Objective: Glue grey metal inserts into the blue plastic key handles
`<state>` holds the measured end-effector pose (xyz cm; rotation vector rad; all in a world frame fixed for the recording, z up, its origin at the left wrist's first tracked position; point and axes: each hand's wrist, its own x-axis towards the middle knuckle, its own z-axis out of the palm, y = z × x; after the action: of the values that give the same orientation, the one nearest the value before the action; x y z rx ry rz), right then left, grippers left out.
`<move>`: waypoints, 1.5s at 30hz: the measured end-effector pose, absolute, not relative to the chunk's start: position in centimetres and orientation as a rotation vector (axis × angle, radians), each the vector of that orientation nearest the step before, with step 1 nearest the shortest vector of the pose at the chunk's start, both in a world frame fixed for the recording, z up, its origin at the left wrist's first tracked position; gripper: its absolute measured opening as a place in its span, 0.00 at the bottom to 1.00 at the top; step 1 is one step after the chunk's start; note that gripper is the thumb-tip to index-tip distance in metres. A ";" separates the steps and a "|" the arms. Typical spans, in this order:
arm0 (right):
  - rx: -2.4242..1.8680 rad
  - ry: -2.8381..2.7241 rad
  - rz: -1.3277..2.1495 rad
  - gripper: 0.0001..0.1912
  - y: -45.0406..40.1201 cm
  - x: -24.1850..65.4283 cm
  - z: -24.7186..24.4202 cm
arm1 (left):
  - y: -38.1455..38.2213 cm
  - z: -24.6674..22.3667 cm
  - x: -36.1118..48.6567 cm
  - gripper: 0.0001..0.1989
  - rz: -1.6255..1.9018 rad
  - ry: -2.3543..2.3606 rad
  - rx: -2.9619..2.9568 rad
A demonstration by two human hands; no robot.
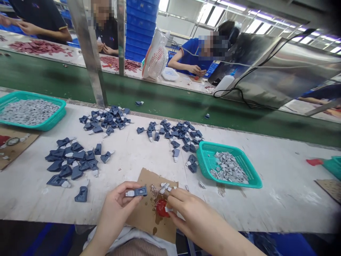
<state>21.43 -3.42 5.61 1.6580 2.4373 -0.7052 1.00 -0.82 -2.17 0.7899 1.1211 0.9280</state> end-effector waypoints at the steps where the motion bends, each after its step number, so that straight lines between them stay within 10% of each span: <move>1: 1.661 2.431 -0.712 0.09 -3.4 21.4 5.6 | -0.9 -2.5 1.0 0.10 0.936 1.102 0.812; 14: 2.025 2.469 -1.273 0.05 -2.1 22.4 8.6 | -0.6 -0.3 2.8 0.06 0.924 0.953 1.007; 36: 1.847 2.525 -0.927 0.06 -1.4 20.7 8.3 | -0.7 0.1 4.2 0.05 0.934 0.914 1.025; 45: 2.123 2.436 -1.470 0.08 -1.6 21.8 8.3 | -0.5 0.1 4.0 0.05 0.930 0.867 0.939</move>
<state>21.83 -1.59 8.29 2.1235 2.4362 -1.4700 3.98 -0.53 0.09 0.9395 0.8671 0.9298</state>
